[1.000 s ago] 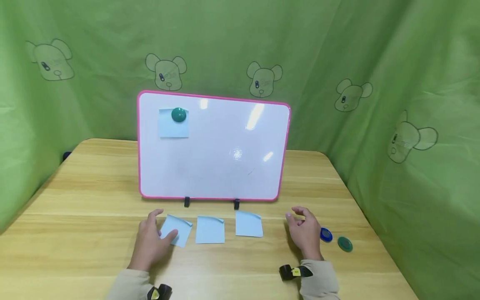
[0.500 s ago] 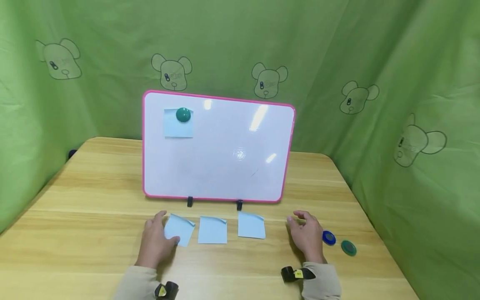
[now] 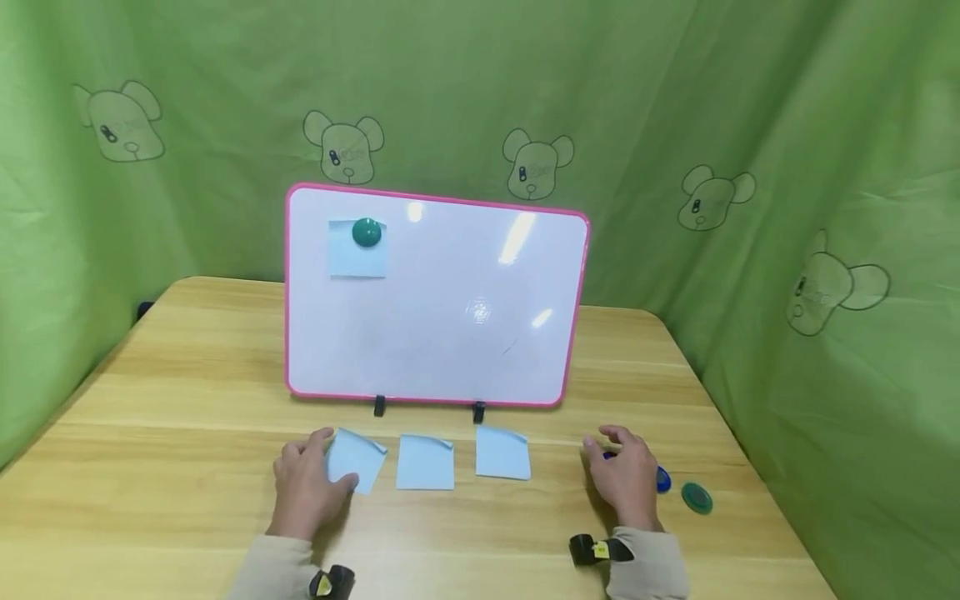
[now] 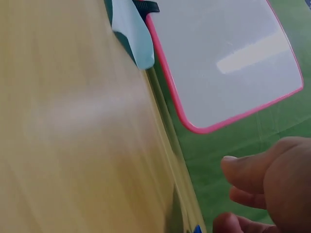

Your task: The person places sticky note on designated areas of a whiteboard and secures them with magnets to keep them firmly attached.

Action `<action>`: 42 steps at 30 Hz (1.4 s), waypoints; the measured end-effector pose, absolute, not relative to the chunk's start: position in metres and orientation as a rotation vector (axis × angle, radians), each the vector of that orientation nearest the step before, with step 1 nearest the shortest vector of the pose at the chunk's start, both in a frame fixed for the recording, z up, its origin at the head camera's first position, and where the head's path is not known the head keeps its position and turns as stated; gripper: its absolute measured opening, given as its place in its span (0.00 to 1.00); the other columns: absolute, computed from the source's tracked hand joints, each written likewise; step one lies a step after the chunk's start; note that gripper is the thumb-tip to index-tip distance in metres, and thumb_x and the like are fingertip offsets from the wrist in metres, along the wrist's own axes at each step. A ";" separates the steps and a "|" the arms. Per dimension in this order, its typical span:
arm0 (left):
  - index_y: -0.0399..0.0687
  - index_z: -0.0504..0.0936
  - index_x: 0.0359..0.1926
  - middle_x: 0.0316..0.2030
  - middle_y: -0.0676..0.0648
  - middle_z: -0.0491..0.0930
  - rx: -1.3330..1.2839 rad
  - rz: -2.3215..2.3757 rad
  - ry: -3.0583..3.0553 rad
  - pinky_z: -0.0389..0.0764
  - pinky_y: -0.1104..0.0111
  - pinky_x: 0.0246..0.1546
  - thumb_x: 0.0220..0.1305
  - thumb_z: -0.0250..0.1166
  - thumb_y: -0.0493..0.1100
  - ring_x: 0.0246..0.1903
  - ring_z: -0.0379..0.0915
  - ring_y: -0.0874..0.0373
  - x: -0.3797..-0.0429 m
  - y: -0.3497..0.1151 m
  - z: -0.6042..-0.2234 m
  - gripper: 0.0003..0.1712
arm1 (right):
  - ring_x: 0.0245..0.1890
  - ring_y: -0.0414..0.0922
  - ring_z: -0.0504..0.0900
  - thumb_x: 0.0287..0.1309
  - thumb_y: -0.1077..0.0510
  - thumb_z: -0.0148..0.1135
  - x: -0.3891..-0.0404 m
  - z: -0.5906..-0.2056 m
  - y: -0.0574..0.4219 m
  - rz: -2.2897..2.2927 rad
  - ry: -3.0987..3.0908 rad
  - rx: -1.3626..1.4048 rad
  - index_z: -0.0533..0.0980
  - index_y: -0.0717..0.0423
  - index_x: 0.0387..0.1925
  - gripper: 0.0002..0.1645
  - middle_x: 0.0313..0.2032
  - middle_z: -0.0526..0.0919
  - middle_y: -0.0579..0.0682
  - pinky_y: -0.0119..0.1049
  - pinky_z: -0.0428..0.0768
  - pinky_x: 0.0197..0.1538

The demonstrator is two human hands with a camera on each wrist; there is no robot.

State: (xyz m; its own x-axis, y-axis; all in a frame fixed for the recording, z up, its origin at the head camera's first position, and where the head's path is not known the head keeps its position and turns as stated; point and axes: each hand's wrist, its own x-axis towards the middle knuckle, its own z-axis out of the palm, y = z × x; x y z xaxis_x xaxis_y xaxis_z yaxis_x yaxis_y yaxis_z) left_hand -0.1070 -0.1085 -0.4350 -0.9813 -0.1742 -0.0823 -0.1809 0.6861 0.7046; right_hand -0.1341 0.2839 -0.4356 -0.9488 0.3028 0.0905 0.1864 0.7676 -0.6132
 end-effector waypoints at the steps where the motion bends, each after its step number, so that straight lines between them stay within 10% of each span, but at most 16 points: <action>1: 0.33 0.63 0.66 0.56 0.23 0.60 -0.308 1.196 2.880 0.68 0.41 0.49 0.51 0.72 0.37 0.55 0.55 0.29 -0.106 -0.109 -0.434 0.43 | 0.55 0.67 0.70 0.64 0.51 0.60 -0.133 -0.435 0.285 0.929 -2.793 -0.391 0.74 0.65 0.56 0.26 0.54 0.73 0.70 0.61 0.69 0.56; 20: 0.33 0.62 0.67 0.53 0.24 0.63 -0.274 1.147 2.895 0.67 0.41 0.48 0.50 0.73 0.37 0.53 0.58 0.29 -0.103 -0.112 -0.435 0.45 | 0.58 0.67 0.69 0.61 0.65 0.56 -0.130 -0.433 0.289 0.966 -2.933 -0.391 0.75 0.66 0.55 0.21 0.55 0.75 0.68 0.61 0.69 0.58; 42: 0.36 0.62 0.67 0.51 0.25 0.64 -0.327 1.122 2.904 0.67 0.43 0.46 0.50 0.73 0.37 0.51 0.58 0.31 -0.103 -0.108 -0.433 0.45 | 0.33 0.57 0.80 0.56 0.63 0.64 -0.140 -0.415 0.293 0.310 -3.173 0.151 0.77 0.68 0.40 0.11 0.32 0.78 0.59 0.52 0.80 0.35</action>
